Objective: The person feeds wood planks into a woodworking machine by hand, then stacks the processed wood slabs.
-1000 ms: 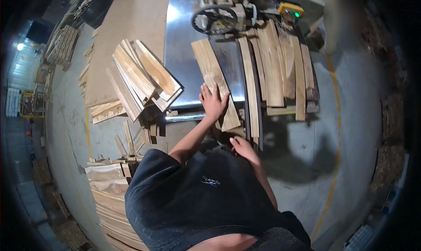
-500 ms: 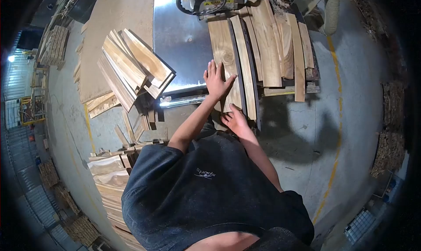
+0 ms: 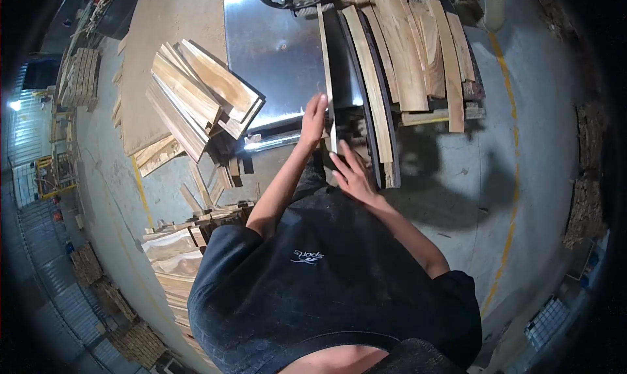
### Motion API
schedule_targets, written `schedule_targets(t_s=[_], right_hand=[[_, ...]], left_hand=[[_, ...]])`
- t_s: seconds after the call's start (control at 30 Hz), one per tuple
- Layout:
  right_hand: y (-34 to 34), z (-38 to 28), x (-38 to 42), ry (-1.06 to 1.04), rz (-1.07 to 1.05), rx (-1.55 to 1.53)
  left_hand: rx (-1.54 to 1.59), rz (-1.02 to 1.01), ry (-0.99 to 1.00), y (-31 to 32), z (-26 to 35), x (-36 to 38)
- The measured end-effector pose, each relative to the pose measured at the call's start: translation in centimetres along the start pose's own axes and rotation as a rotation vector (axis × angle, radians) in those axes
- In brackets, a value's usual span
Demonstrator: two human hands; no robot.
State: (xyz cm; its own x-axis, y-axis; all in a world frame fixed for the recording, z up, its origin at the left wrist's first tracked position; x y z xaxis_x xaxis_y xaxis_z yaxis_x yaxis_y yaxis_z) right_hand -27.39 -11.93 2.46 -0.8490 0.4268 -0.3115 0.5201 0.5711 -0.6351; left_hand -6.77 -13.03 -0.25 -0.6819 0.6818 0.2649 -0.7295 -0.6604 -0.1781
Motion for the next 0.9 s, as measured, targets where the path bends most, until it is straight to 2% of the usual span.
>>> schedule_targets(t_s=[0.03,0.07,0.13,0.17,0.2,0.27,0.3,0.33,0.37,0.4,0.43,0.47,0.5,0.6,0.73,0.9], right_hand=[[0.5,-0.4,0.2,0.047,-0.072,-0.120],[0.8,-0.6,0.1,0.086,-0.143,-0.239],[1.3,-0.2,0.1,0.033,-0.181,-0.194],[1.2,-0.3,-0.3,0.013,-0.083,-0.222],[1.1,-0.4,-0.6,-0.008,0.016,-0.251],[2.2,0.8,-0.1,-0.009,0.013,-0.178],[2.3,1.0,0.3,0.098,0.015,-0.037],[2.6,1.5,1.1,0.209,0.014,0.104],[3.4,2.4,1.9,0.348,0.028,-0.133],[4.1,3.3,2.4,0.394,0.063,-0.040],[4.1,3.8,2.2,0.674,-0.045,-0.410],[4.0,3.9,1.9,0.942,-0.155,-0.786],[4.4,4.0,2.0,0.992,-0.072,-1.080],[5.8,4.5,1.4,1.007,0.051,-1.189],[5.3,5.3,-0.2,0.916,0.205,-1.120],[5.0,6.0,-1.6,0.861,0.223,-1.114]], left_hand=[[0.084,-0.091,-0.106,0.5,1.6,1.2],[-0.210,-0.044,-0.017,0.6,0.9,1.7],[-0.355,-0.022,-0.127,-1.1,1.6,2.1],[-0.309,-0.017,-0.030,-1.9,-0.8,1.5],[-0.295,0.042,-0.029,-2.5,-1.8,1.7],[-0.874,0.299,0.338,-3.1,-3.5,3.2],[-0.970,0.278,0.170,-2.9,0.1,4.9],[-0.967,0.271,0.173,-2.9,0.0,4.5],[-0.967,0.246,0.373,-3.1,-0.1,3.8],[-0.960,0.220,0.567,-2.9,-0.6,3.2],[-0.907,0.139,0.561,-2.5,-2.2,1.9],[-0.926,0.143,0.534,-1.6,-3.6,1.0],[-0.935,0.201,0.539,-0.9,-3.5,0.8],[-0.927,0.288,0.511,0.9,-3.2,0.1],[-0.853,0.340,0.458,2.3,-3.0,-0.9],[-0.871,0.349,0.455,2.5,-2.4,-1.8]])
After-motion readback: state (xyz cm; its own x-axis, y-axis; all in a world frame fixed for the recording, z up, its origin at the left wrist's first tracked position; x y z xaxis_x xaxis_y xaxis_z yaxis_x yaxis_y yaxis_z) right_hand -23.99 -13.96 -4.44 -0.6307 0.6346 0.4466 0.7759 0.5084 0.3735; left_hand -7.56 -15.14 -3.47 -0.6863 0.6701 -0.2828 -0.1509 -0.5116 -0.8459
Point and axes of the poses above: each hand's wrist, its own x-axis away from the middle knuckle, its own y-axis out of the palm, z = x × y, the point moved 1 cm from there along -x, towards the middle knuckle, and after that the axes turned 5 degrees about -y, right-handed, at the moved point
